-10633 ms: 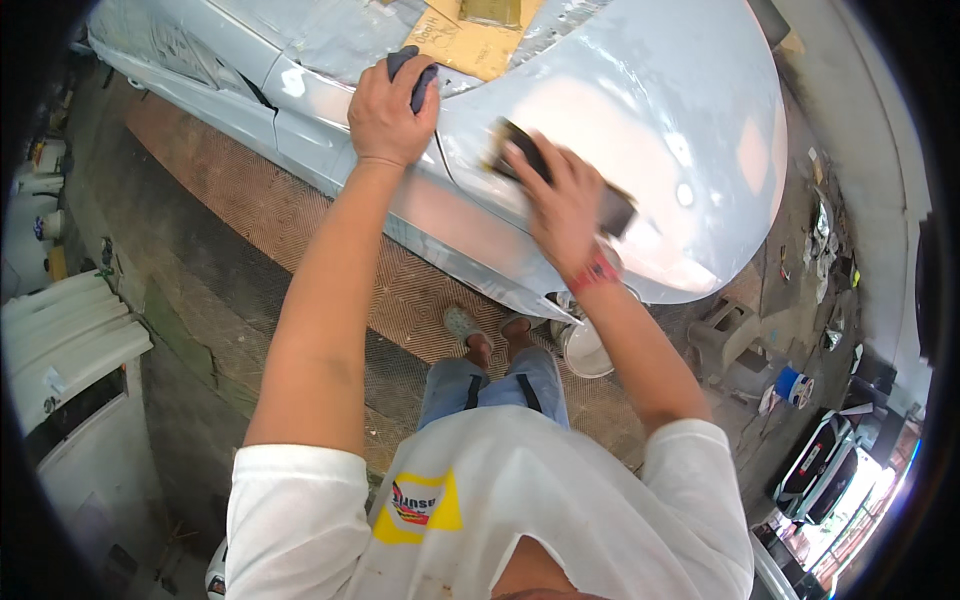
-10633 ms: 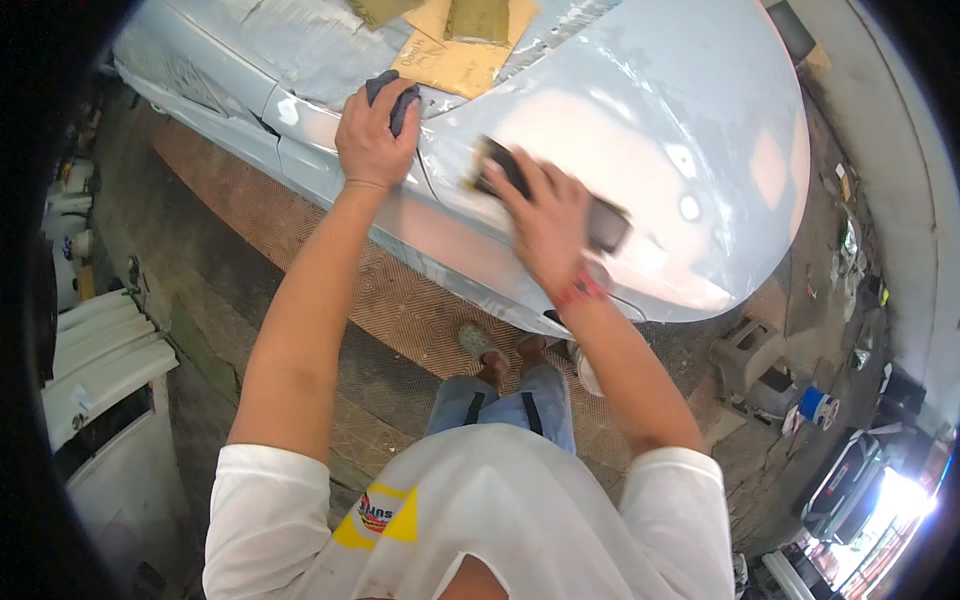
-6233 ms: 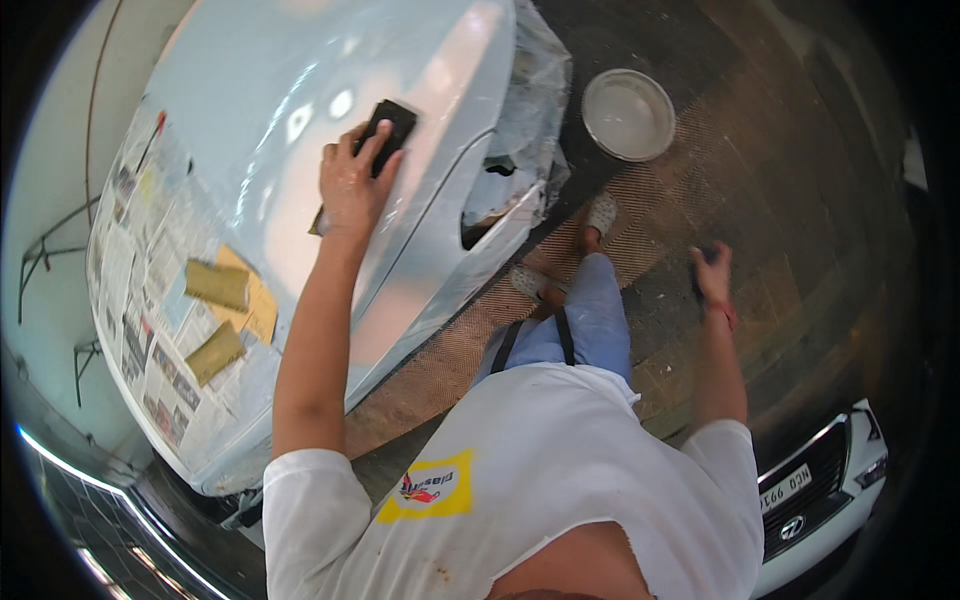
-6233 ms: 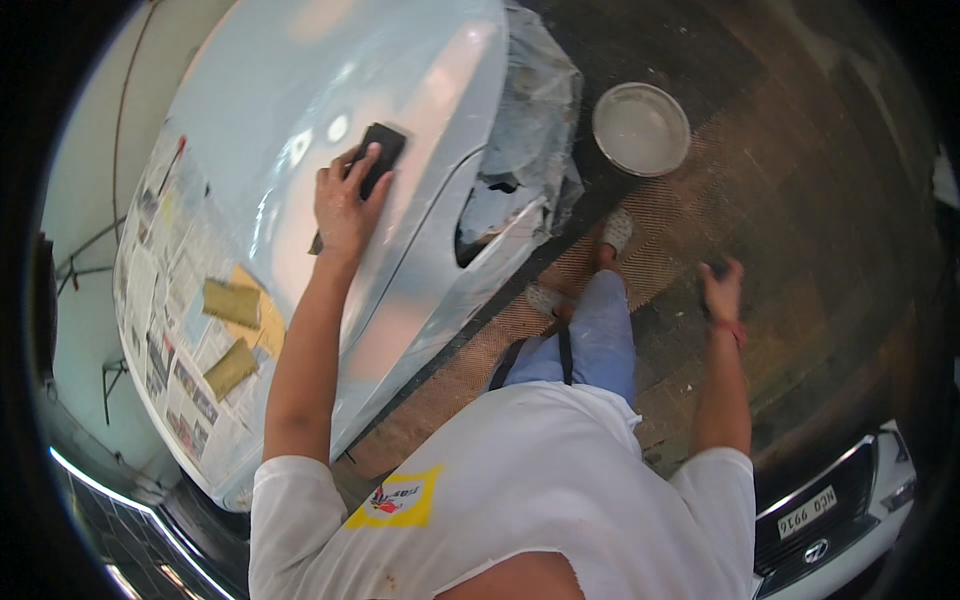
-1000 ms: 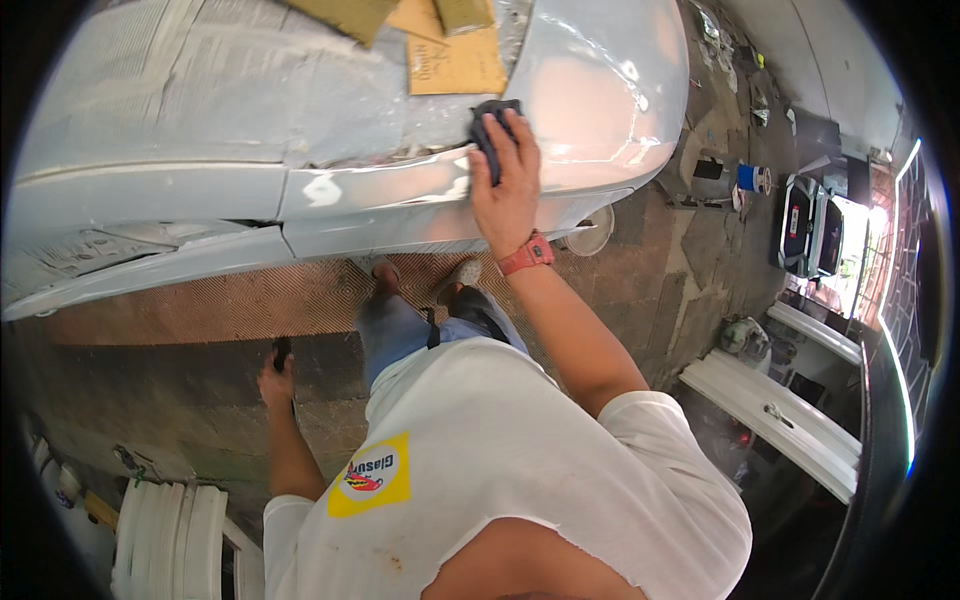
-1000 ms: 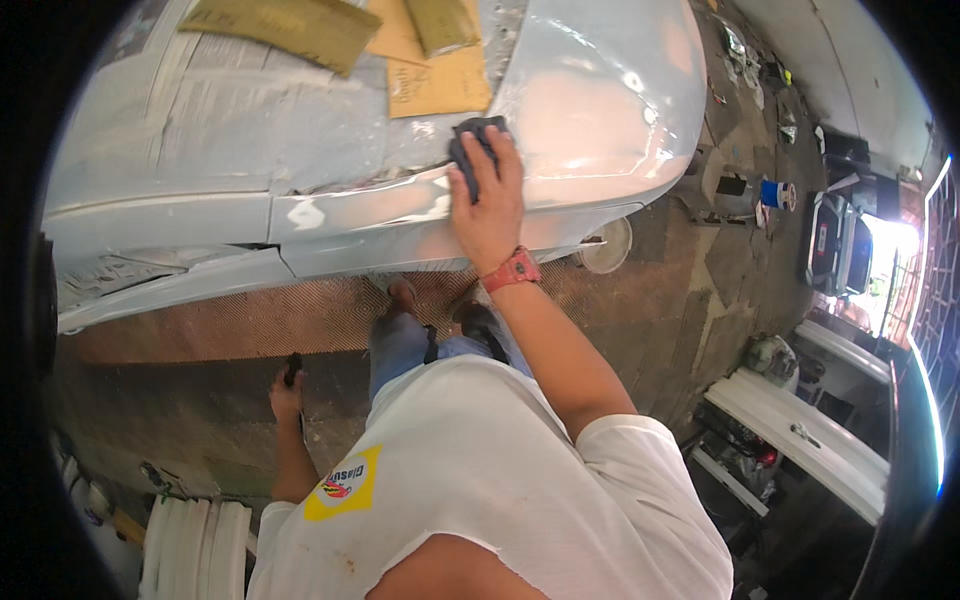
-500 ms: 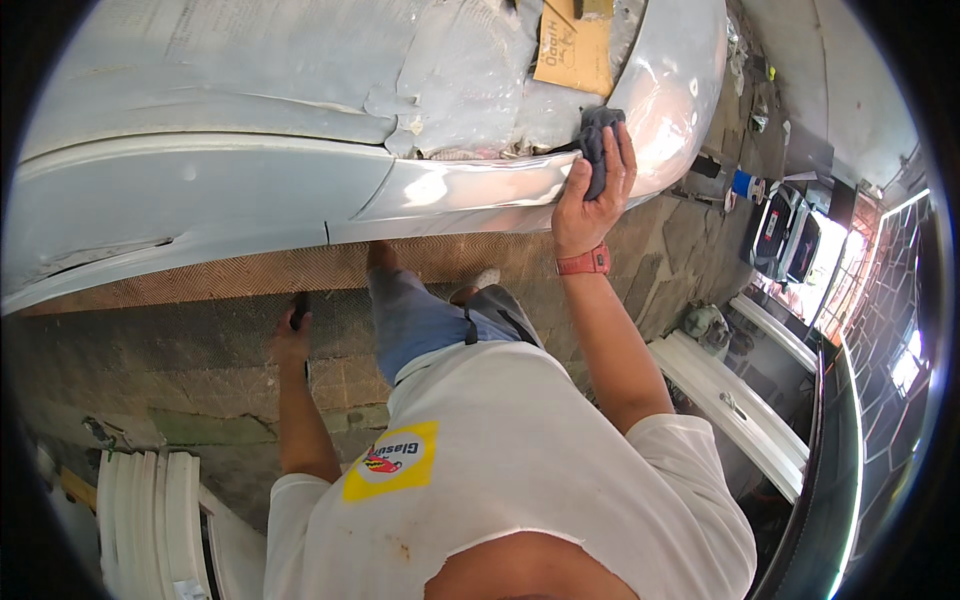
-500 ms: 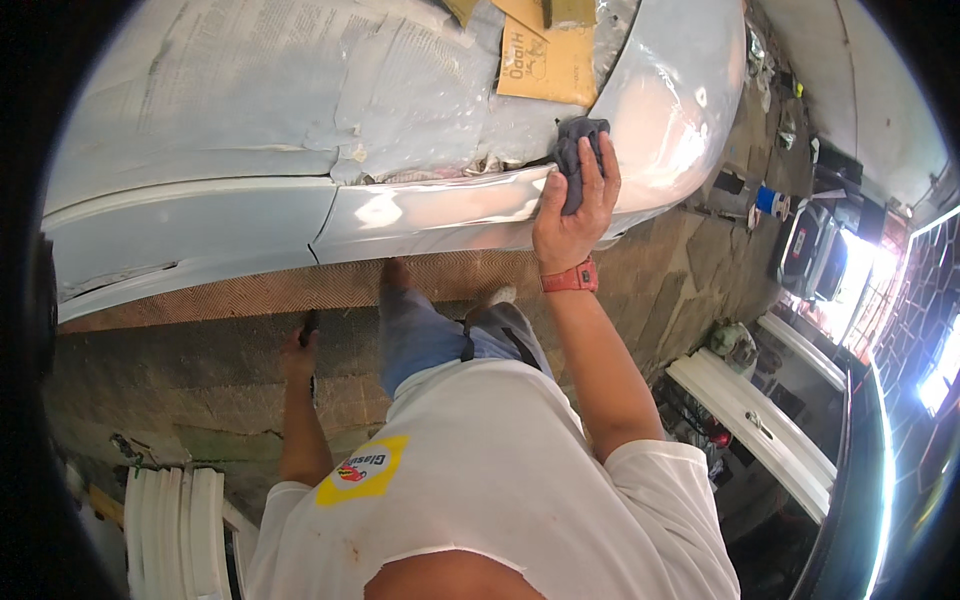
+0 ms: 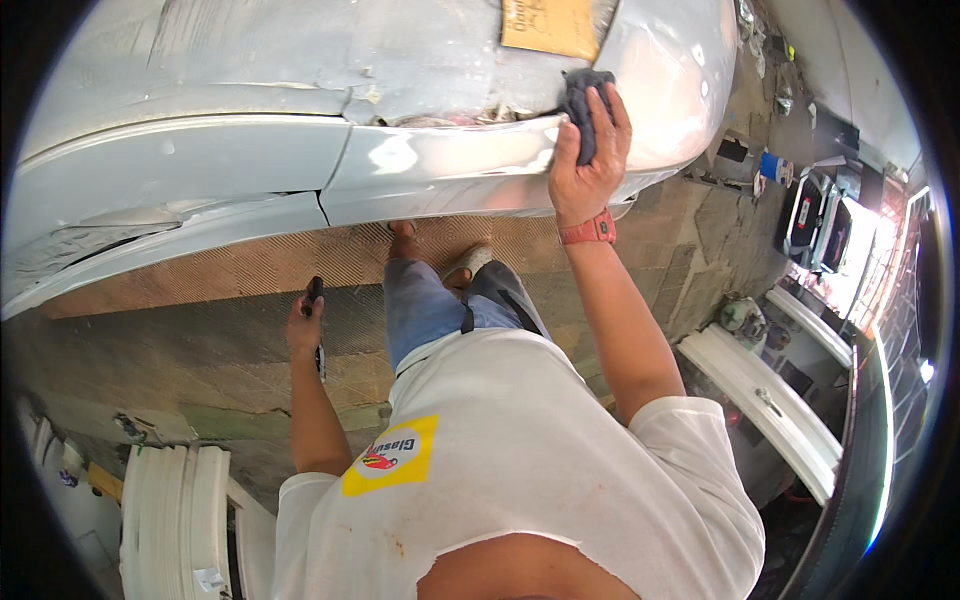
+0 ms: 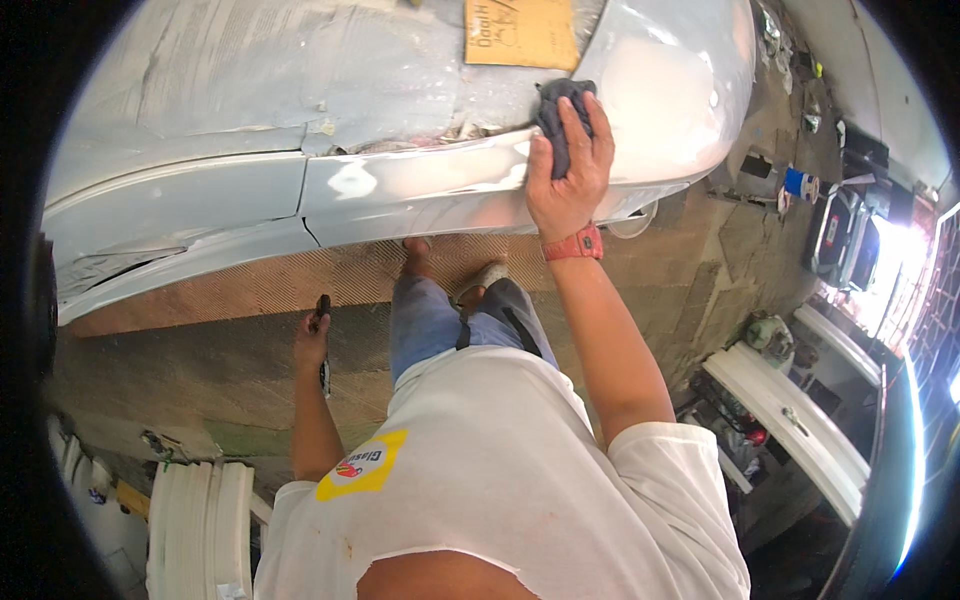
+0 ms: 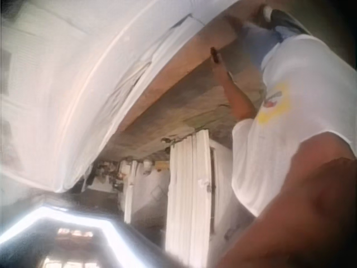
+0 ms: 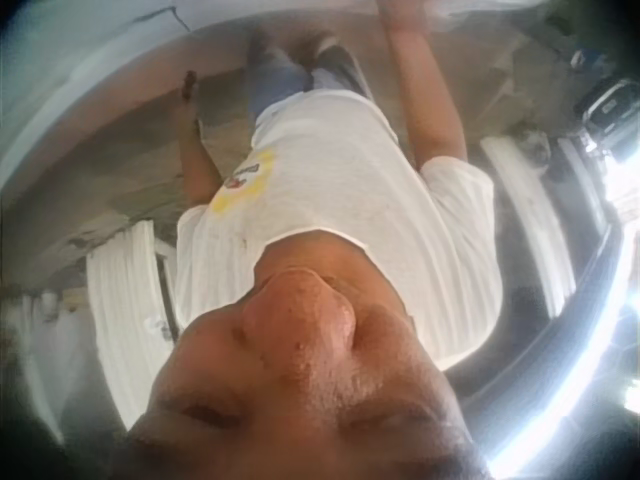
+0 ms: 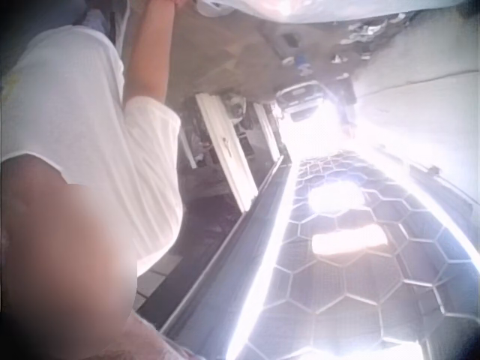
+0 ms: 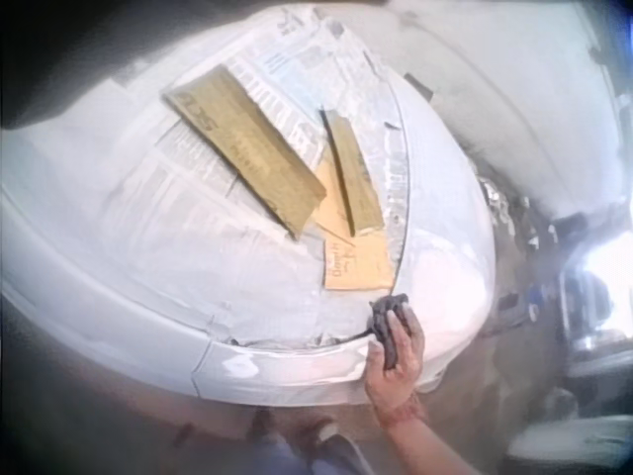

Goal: The person sands a white car hood with a sanding block, repeatedly dipping it into a bucket of water. The hood is partially covered with newspaper and masking tape. The person works across the surface, occasionally pausing to wipe or reposition.

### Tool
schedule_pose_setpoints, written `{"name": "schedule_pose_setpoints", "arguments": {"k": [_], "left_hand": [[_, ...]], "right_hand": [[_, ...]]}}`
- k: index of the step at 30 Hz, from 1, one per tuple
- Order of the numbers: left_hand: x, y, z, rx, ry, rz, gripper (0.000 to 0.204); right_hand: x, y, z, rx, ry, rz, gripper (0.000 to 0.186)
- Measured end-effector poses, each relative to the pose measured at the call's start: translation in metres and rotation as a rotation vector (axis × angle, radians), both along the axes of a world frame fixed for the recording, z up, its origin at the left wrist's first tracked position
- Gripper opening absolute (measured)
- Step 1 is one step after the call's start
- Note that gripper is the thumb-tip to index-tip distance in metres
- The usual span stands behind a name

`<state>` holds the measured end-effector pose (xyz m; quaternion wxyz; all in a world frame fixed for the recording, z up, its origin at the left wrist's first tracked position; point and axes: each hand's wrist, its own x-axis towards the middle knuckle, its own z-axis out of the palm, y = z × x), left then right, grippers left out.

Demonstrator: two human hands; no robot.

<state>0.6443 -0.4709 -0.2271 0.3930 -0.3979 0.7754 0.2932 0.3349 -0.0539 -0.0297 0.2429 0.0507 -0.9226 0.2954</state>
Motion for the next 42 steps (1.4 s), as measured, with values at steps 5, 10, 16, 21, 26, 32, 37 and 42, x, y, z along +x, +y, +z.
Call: {"name": "schedule_pose_setpoints", "arguments": {"k": [5, 10, 16, 21, 26, 32, 37, 42], "left_hand": [[-0.014, -0.020, 0.020, 0.165, 0.075, 0.158, 0.070], [-0.049, 0.002, 0.063, 0.643, 0.039, 0.497, 0.067], [-0.084, 0.113, 0.150, 0.827, 0.152, 0.281, 0.065], [-0.109, 0.247, 0.181, 1.315, 0.046, 0.248, 0.070], [-0.095, 0.374, 0.206, 1.577, -0.032, 0.225, 0.068], [-0.069, 0.439, 0.224, 1.471, 0.162, 0.245, 0.057], [-0.059, 0.458, 0.223, 1.101, 0.584, -0.144, 0.079], [-0.052, 0.439, 0.246, 1.420, 0.544, -0.513, 0.069]], "right_hand": [[0.003, 0.016, 0.002, 0.009, 0.013, 0.071, 0.046], [0.028, 0.088, -0.003, 0.031, -0.048, 0.068, 0.046], [0.136, 0.200, -0.040, -0.657, -0.144, -0.528, 0.043], [0.266, 0.221, -0.046, -1.339, -0.034, -0.993, 0.051], [0.305, 0.172, 0.004, -1.461, -0.128, -0.531, 0.065], [0.344, 0.127, 0.067, -0.789, -0.301, -0.384, 0.079], [0.375, 0.124, 0.070, -0.864, -0.330, -0.341, 0.085], [0.411, 0.131, 0.048, -0.809, -0.324, -0.583, 0.090]]}}
